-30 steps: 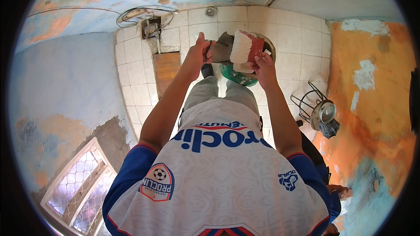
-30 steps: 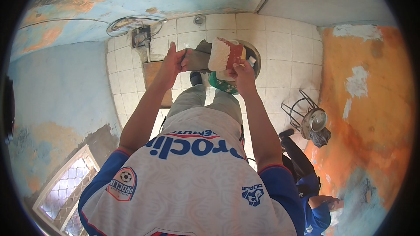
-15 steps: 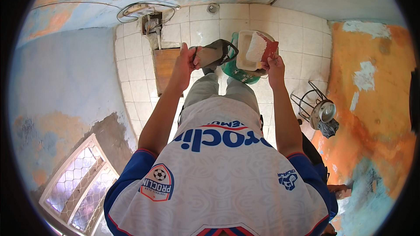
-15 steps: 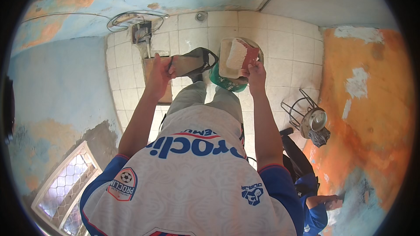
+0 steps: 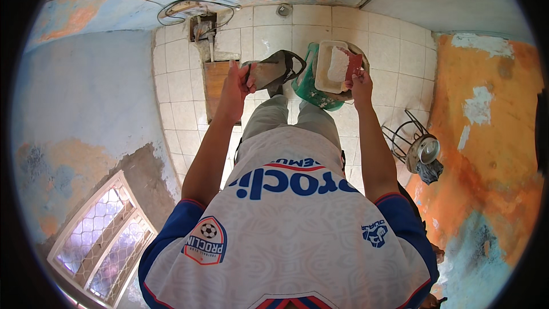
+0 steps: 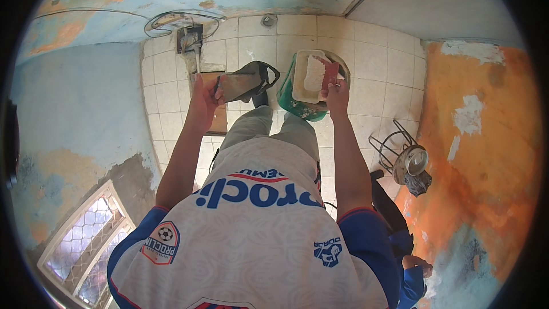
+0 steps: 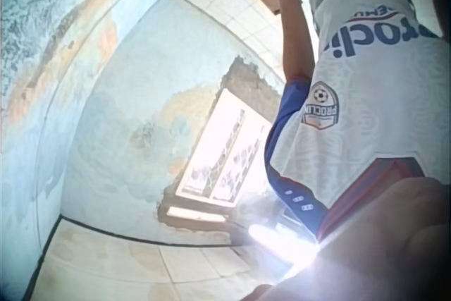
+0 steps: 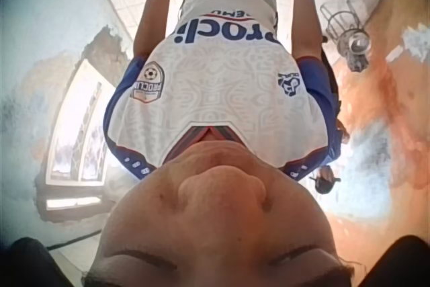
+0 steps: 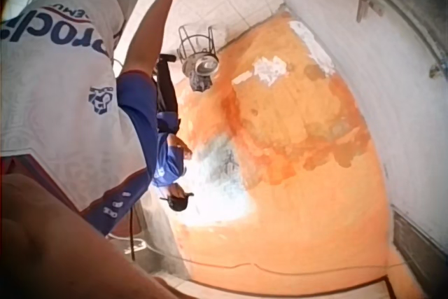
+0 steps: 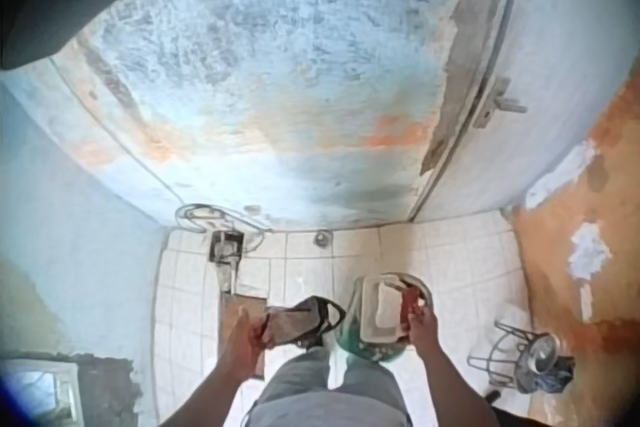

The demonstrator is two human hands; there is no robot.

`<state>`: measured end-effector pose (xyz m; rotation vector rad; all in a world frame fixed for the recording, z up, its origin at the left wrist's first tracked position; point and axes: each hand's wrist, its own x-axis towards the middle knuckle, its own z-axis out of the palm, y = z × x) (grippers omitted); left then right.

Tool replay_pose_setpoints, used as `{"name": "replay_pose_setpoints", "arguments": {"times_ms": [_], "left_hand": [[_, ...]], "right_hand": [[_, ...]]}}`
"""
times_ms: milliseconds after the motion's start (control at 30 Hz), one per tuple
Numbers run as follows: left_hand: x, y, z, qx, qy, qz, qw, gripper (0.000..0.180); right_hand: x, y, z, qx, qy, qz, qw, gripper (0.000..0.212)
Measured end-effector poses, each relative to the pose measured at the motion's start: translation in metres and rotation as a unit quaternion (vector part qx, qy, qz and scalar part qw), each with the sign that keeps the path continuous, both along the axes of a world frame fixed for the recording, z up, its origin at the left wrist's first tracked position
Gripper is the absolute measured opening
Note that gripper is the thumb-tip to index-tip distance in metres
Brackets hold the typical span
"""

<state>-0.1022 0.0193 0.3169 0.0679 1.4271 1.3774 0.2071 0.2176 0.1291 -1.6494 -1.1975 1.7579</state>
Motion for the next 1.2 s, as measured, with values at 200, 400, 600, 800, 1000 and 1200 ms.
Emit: {"name": "replay_pose_setpoints", "arguments": {"times_ms": [200,400,600,800,1000,1200], "left_hand": [[0.0,-0.002,0.002,0.007,-0.011,0.007,1.0,0.078],[-0.002,-0.003,0.003,0.013,-0.022,0.005,1.0,0.075],[0.0,-0.001,0.002,-0.004,-0.023,0.0,1.0,0.075],[0.001,-0.003,-0.001,-0.006,-0.012,-0.017,1.0,0.077],[0.017,-0.009,-0.019,-0.036,0.004,-0.007,0.999,0.081],[0.037,-0.028,-0.027,-0.028,0.001,0.029,0.999,0.08]], "right_hand": [[-0.007,0.001,0.003,0.07,-0.135,0.047,0.987,0.012],[-0.036,-0.002,0.027,0.288,-0.331,0.198,0.876,0.022],[-0.06,-0.012,0.038,0.321,-0.335,0.231,0.855,0.014],[-0.052,-0.014,0.073,0.345,-0.241,0.113,0.9,0.018],[-0.037,-0.021,0.095,-0.021,0.034,-0.018,0.999,0.012],[-0.07,-0.049,0.097,-0.087,0.061,0.012,0.994,0.013]]}}
